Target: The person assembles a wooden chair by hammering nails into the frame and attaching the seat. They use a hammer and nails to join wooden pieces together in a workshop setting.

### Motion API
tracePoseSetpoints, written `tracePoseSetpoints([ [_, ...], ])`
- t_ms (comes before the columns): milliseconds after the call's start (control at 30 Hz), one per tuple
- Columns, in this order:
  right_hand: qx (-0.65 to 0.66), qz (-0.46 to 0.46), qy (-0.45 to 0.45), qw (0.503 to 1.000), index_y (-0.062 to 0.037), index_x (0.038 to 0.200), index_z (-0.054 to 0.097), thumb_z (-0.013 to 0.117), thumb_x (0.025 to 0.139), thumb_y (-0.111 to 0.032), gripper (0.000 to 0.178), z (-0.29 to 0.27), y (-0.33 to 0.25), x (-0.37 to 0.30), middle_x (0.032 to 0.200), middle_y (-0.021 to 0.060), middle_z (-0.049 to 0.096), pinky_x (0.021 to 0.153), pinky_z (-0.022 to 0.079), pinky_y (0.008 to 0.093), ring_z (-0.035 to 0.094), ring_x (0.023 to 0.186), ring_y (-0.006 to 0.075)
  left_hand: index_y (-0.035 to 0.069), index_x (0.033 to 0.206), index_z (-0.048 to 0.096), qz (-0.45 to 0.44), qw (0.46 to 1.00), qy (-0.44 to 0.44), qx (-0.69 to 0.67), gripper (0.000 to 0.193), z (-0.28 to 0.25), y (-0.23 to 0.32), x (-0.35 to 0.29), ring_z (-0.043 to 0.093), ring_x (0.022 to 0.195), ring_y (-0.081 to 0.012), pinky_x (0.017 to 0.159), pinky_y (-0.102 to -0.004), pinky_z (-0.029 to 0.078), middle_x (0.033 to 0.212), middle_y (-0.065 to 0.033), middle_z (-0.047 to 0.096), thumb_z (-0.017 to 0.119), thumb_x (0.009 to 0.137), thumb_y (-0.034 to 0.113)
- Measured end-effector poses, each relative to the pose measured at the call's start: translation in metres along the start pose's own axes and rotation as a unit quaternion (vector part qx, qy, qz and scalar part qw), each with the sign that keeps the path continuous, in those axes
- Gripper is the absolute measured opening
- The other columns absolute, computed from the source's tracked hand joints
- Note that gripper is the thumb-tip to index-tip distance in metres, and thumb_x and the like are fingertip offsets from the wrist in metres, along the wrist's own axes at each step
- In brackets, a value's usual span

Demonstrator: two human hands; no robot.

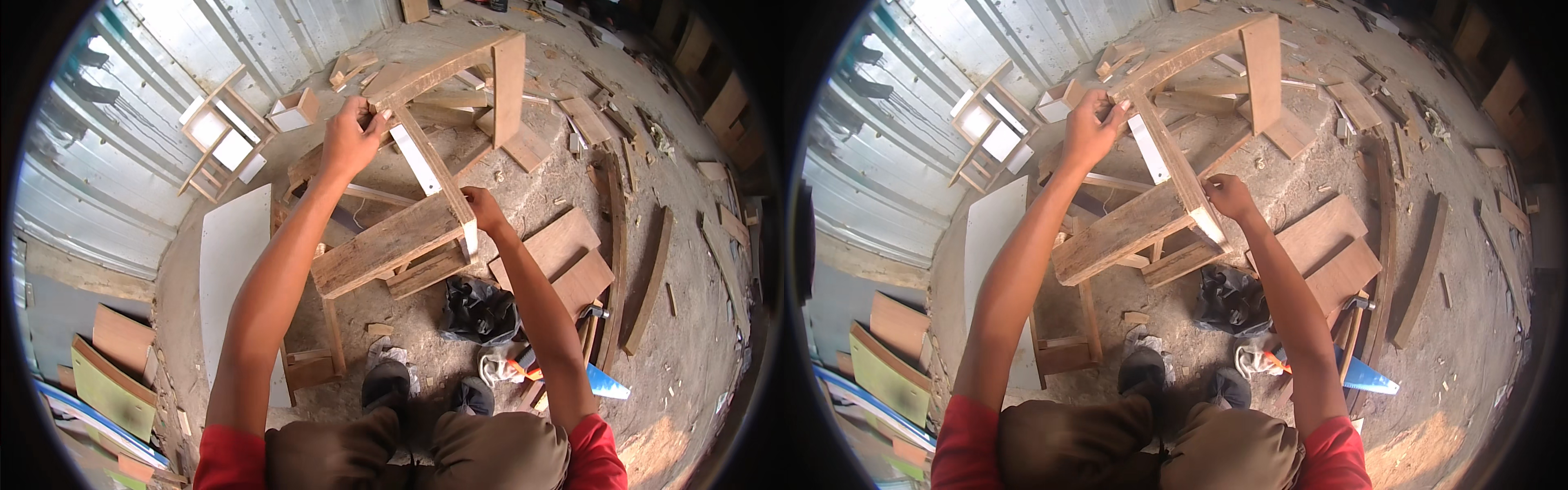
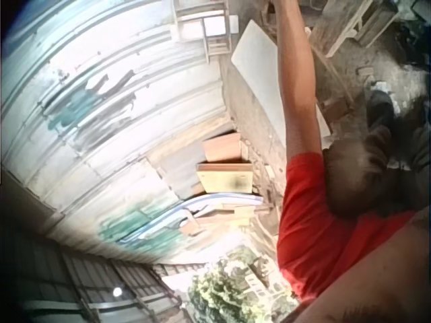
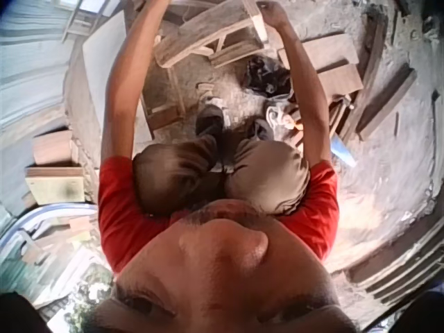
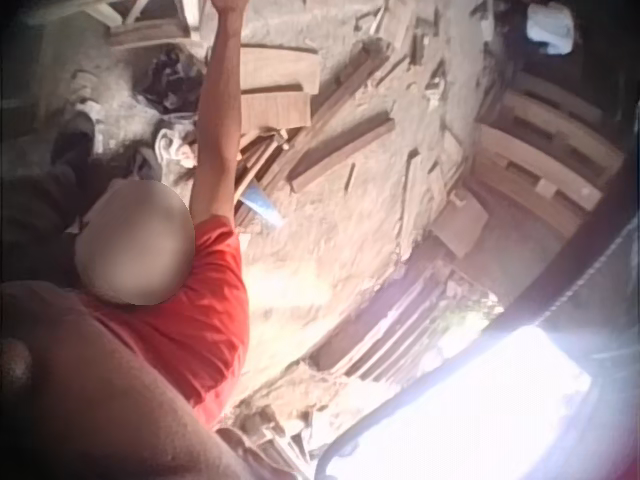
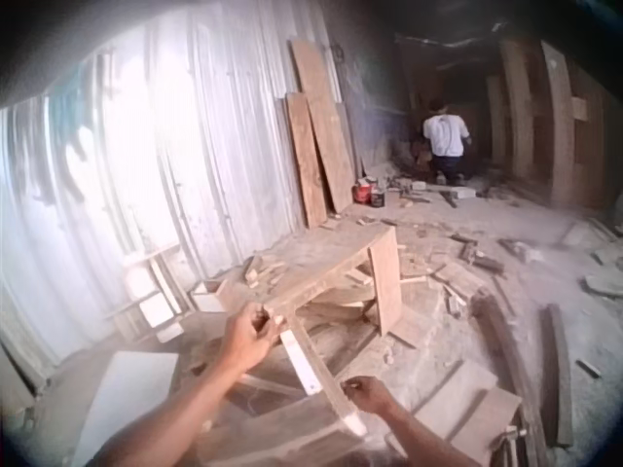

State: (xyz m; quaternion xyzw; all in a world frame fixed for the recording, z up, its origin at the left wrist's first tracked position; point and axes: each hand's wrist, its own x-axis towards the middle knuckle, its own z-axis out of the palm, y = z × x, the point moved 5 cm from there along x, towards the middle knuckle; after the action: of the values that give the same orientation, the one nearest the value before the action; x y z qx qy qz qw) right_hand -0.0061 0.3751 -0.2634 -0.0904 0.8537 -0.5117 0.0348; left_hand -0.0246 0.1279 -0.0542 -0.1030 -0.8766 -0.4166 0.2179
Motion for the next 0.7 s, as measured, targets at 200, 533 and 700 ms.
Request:
tracePoseSetpoints([
  [200,0.12,0.025,-0.003,0.993,0.0061,0.116,0.067,0.061,0.099,-0.033,0.043,-0.018,-0.039,-0.034,0.097,0.018,0.074,0.081,0.055,0.0359,0.073,0.089,0.0235,-0.002,0.108,0.064,0.023,0.999,-0.033,-0.014,0.021,-0.003,-0.004,0.005,0.069,0.089,-0.0156,0.08,-0.0297,0.052,0.097,-0.0129,0.074,0.067,0.096,0.015],
  [533,0.038,-0.136,0.178,0.974,0.0018,0.113,0.065,0.065,0.097,-0.025,0.031,-0.108,-0.109,0.002,0.09,0.0139,0.073,0.07,0.055,0.0318,0.07,0.078,0.0218,-0.009,0.131,0.056,0.033,0.999,-0.016,-0.002,0.046,-0.004,-0.015,0.01,0.071,0.093,-0.0263,0.08,-0.0351,0.053,0.104,-0.0222,0.072,0.067,0.095,0.018],
  [700,-0.153,-0.364,0.3,0.868,-0.004,0.121,0.063,0.071,0.091,-0.018,0.033,-0.135,-0.209,0.034,0.119,0.0169,0.066,0.089,0.054,0.04,0.065,0.106,0.032,-0.007,0.127,0.06,0.028,1.0,-0.001,-0.011,0.042,-0.007,-0.019,0.008,0.071,0.092,-0.0232,0.082,-0.0338,0.053,0.103,-0.0191,0.073,0.068,0.094,0.018],
])
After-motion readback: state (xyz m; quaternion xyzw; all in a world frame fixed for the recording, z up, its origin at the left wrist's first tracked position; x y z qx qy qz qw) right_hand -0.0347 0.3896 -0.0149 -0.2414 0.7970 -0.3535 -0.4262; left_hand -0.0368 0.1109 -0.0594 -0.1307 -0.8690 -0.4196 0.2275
